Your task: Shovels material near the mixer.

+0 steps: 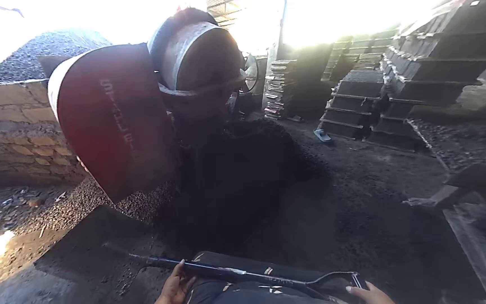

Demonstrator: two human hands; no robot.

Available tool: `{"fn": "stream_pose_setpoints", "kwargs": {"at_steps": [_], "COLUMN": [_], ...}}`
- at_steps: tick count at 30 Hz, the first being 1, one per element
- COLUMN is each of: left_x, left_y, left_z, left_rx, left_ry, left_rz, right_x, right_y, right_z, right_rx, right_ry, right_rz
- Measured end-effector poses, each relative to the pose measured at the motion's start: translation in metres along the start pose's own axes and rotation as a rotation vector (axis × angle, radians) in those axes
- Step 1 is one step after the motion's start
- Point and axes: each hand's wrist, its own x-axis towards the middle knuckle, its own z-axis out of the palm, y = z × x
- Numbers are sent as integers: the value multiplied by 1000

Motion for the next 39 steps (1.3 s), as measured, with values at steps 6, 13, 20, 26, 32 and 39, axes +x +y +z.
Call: {"fn": "stream_pose_setpoints", "kwargs": {"at_steps": [6, 13, 20, 26, 32, 39], "left_x": [2, 2, 0, -4, -3, 3], "left_y": [0, 3, -5, -11, -14, -9], "left_z": [0, 9, 20, 21, 19, 2], "left_rx": [56, 147, 237, 285, 381, 620], "left_ry": [24, 117, 241, 337, 395, 375], "left_rz": [3, 17, 86, 128, 165, 130], "right_x": [14, 24, 21, 17, 15, 18], "right_y": [9, 17, 14, 10, 3, 1], "right_z": [2, 1, -1, -2, -1, -2], "right_rx": [55, 82, 98, 115, 96, 97], "right_ry": [14, 30, 4, -9, -15, 2], "right_rz": [2, 4, 13, 48, 62, 40]}}
